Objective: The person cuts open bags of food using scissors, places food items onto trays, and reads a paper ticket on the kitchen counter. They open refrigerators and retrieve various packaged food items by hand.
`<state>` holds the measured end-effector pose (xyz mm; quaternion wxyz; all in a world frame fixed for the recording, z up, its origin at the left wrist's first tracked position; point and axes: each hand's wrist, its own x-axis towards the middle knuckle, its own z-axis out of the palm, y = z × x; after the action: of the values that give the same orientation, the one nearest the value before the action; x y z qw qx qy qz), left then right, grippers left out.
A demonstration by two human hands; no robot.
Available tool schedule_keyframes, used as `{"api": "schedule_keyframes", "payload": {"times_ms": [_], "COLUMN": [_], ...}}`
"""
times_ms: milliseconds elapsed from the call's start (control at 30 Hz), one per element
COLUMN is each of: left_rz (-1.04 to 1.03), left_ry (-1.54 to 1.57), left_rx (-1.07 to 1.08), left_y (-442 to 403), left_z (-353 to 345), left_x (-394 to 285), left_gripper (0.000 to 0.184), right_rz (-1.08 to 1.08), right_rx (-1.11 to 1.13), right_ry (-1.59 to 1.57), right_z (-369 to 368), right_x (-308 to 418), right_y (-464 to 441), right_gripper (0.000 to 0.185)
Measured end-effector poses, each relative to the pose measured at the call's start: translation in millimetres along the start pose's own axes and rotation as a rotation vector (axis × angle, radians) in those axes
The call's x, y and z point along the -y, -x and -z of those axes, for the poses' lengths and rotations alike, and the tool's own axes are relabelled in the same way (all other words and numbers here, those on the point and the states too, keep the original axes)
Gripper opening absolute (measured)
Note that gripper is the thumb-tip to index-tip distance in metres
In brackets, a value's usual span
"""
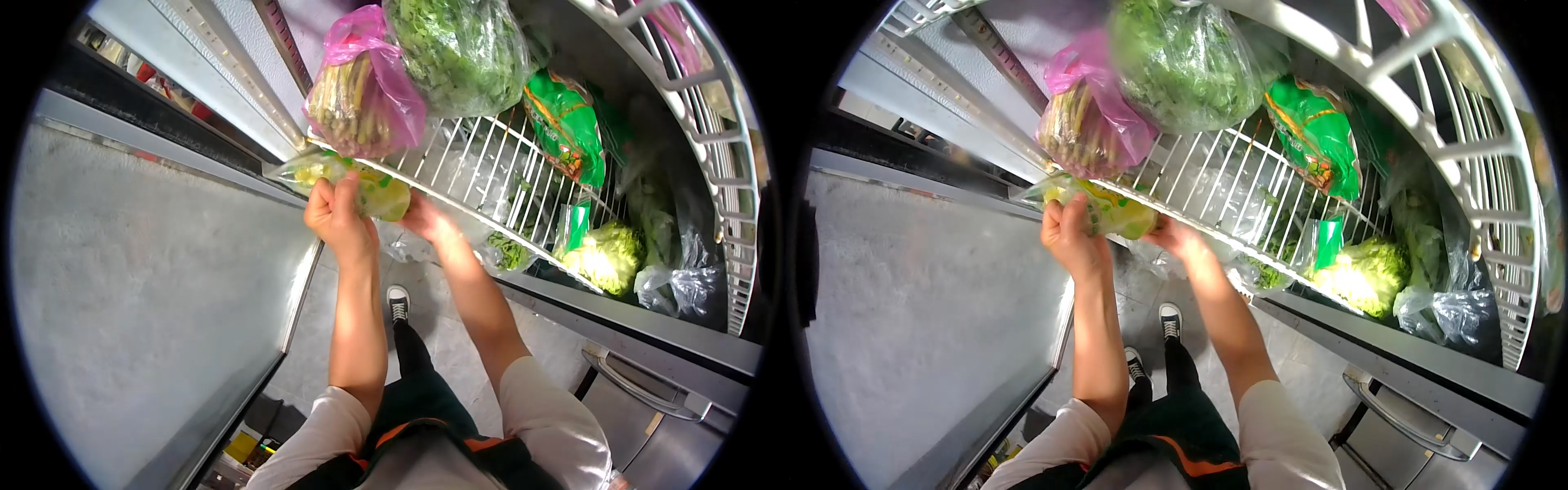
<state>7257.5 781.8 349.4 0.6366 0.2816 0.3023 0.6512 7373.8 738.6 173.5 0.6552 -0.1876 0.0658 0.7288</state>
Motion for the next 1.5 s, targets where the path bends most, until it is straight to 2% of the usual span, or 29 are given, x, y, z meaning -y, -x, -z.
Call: {"api": "schedule_keyframes", "payload": {"times_ms": [67, 133, 200, 233, 333, 433, 500, 567, 633, 700, 733, 800, 933, 1000, 1033, 1133, 1200, 1267, 1300, 1367, 1433, 1500], "left_rz": [0.006, -0.035, -0.03, -0.027, -0.004, -0.018, -0.015, -0.009, -0.031, -0.015, -0.002, 0.0, -0.066, -0.017, -0.017, -0.073, -0.094, -0.09, -0.048, -0.01, -0.068, -0.088], "left_ry": [0.0, 0.027, 0.029, 0.024, -0.019, -0.081, -0.076, -0.069, -0.031, -0.095, -0.156, -0.169, -0.342, -0.284, -0.28, -0.364, -0.384, -0.399, -0.359, -0.32, -0.356, -0.366], "left_rx": [0.002, 0.015, 0.033, 0.049, 0.103, 0.167, 0.191, 0.213, 0.249, 0.247, 0.249, 0.267, 0.3, 0.304, 0.306, 0.356, 0.405, 0.384, 0.388, 0.385, 0.409, 0.418], "left_y": [-3.9, -4.8, -2.7, -1.9, -2.6, -2.0, -2.6, -1.3, 3.2, 10.3, 13.5, 19.1, 30.1, 31.1, 31.2, 35.4, 40.3, 41.1, 40.7, 38.9, 36.9, 35.7], "left_z": [2.6, 2.3, 2.2, 1.9, -0.6, -0.8, 1.7, 3.7, 2.9, 12.6, 15.8, 18.0, 17.2, 18.1, 15.4, 11.9, 6.6, 4.9, 5.2, 5.7, 6.3, 4.7], "left_x": [3.4, 7.6, 14.2, 17.1, 19.9, 23.5, 26.0, 29.5, 34.8, 43.2, 45.7, 48.0, 56.1, 67.2, 67.4, 65.7, 67.3, 68.2, 69.5, 70.7, 71.4, 67.3], "left_gripper": [0.037, 0.036, 0.035, 0.034, 0.034, 0.029, 0.028, 0.028, 0.028, 0.028, 0.028, 0.027, 0.029, 0.029, 0.029, 0.029, 0.029, 0.029, 0.029, 0.029, 0.028, 0.028], "right_rz": [0.137, 0.483, 0.761, 0.833, 0.841, 0.811, 0.802, 0.788, 0.729, 0.71, 0.706, 0.861, 0.839, 0.778, 0.774, 0.67, 0.657, 0.714, 0.456, 0.477, 0.498, 0.522], "right_rx": [-0.256, -0.514, -0.729, -0.822, -1.01, -1.049, -1.008, -0.881, -0.698, -0.546, -0.486, -0.359, -0.414, -0.295, -0.33, -0.396, -0.317, -0.657, -0.721, -0.677, -0.629, -0.631], "right_ry": [0.721, 1.236, 1.582, 1.729, 1.989, 2.001, 1.904, 1.641, 1.185, 0.91, 0.82, 0.772, 0.562, 0.621, 0.514, 0.504, 0.574, 0.726, 0.812, 0.912, 1.006, 1.366], "right_z": [-41.9, -45.3, -36.3, -31.8, -22.5, -14.2, -8.7, 0.8, 8.2, 15.6, 16.3, -7.8, 0.8, 10.3, 5.0, -8.1, 3.3, -1.1, -4.6, 11.8, 24.8, 11.3], "right_x": [21.5, 38.8, 51.1, 52.9, 53.8, 60.5, 68.2, 79.9, 92.8, 102.6, 106.4, 90.2, 89.7, 94.6, 95.8, 89.5, 86.5, 77.5, 80.7, 73.7, 61.0, 41.3], "right_y": [33.6, 28.8, 9.8, -0.8, -25.4, -37.4, -41.4, -45.4, -44.8, -37.4, -32.9, -7.7, 9.6, 13.5, 11.6, 24.3, 27.4, 34.4, 44.1, 58.5, 69.3, 81.4], "right_gripper": [0.04, 0.04, 0.04, 0.04, 0.041, 0.041, 0.042, 0.042, 0.042, 0.043, 0.043, 0.044, 0.042, 0.041, 0.041, 0.042, 0.039, 0.037, 0.037, 0.036, 0.035, 0.027]}}
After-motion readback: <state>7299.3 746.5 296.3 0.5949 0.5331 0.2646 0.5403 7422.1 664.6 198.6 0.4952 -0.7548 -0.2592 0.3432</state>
